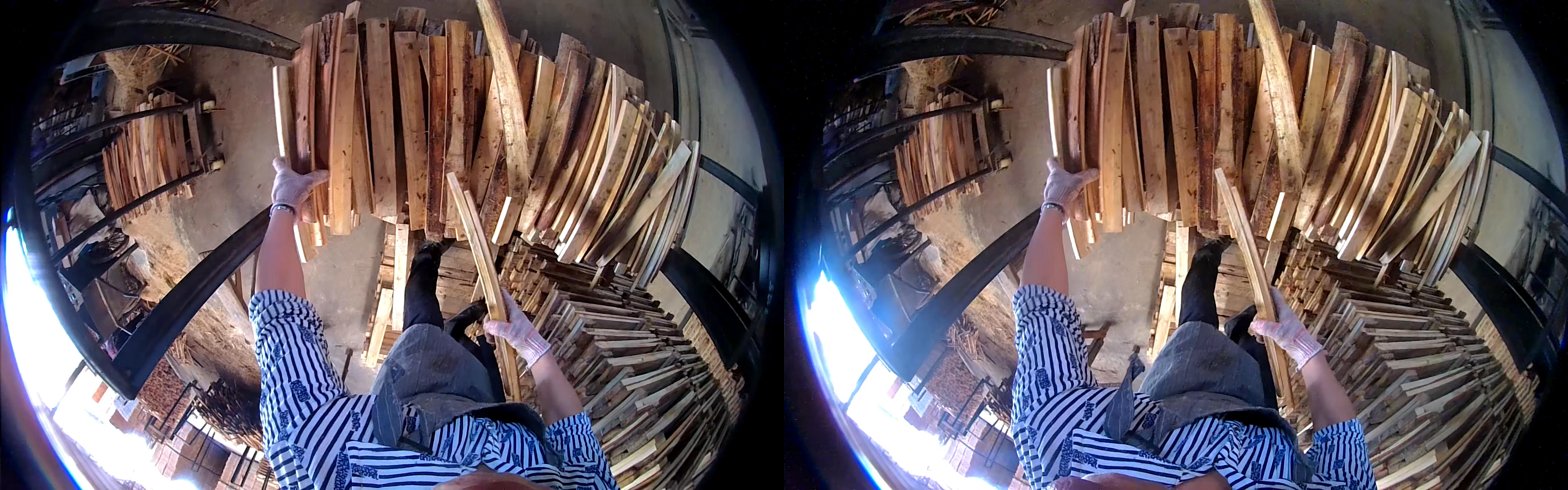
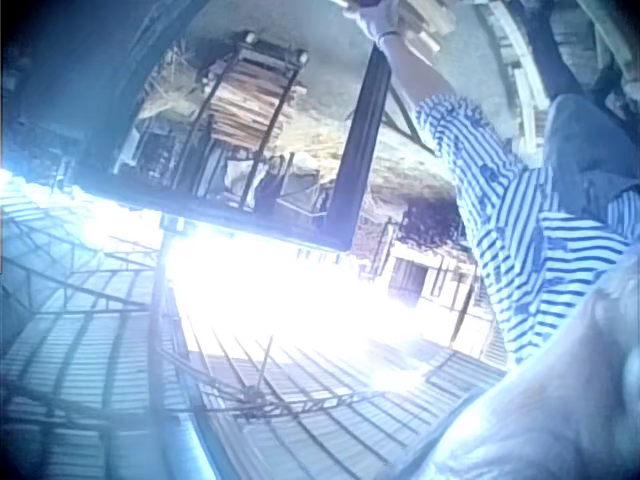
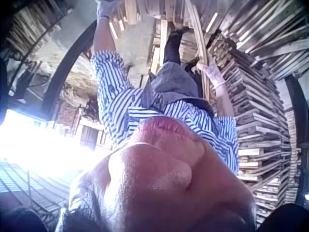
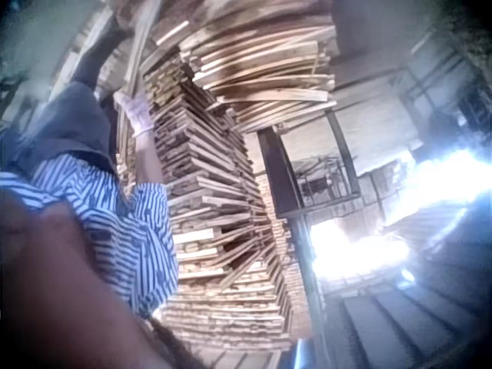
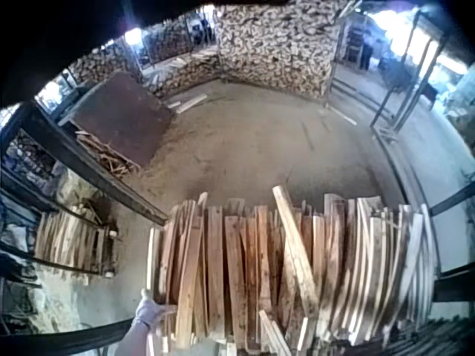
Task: The person picks up bundles and individual pieces of wood slats from the floor and stacks them onto a large wooden pallet.
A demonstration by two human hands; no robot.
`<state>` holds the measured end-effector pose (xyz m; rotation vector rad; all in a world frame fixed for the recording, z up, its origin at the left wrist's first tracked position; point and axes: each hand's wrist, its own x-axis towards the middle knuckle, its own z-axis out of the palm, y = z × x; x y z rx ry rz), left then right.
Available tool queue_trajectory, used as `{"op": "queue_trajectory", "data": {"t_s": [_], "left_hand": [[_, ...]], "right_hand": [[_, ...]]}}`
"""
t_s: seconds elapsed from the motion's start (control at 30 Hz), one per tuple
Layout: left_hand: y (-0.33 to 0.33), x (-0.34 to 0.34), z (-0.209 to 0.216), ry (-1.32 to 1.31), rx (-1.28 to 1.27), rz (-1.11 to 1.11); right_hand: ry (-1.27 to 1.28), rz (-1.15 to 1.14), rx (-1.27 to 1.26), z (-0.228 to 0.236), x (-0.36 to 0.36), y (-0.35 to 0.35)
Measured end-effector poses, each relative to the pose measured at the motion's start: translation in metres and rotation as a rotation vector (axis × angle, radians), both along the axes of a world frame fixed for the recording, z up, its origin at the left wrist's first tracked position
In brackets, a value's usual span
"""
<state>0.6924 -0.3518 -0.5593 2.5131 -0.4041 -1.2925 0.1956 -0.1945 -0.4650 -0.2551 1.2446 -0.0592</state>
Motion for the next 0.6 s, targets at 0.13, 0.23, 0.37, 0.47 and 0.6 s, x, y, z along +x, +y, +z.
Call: {"op": "queue_trajectory", "data": {"t_s": [0.13,0.23,0.37,0.47,0.6], "left_hand": [[0.018,0.001,0.003,-0.294,-0.100,-0.347],[0.035,0.000,-0.011,-0.247,-0.115,-0.244],[0.047,-0.016,-0.040,-0.211,-0.237,-0.387],[0.047,-0.018,-0.057,-0.245,-0.079,-0.318],[0.060,-0.004,-0.037,0.361,-0.209,0.026]], "right_hand": [[-0.015,-0.050,-0.046,0.005,-0.007,0.011],[0.070,0.018,-0.104,0.013,-0.002,0.011],[0.080,-0.053,-0.060,0.034,0.007,0.005],[0.076,-0.021,-0.143,0.053,0.008,-0.001],[0.134,0.019,-0.172,0.089,-0.008,0.001]]}}
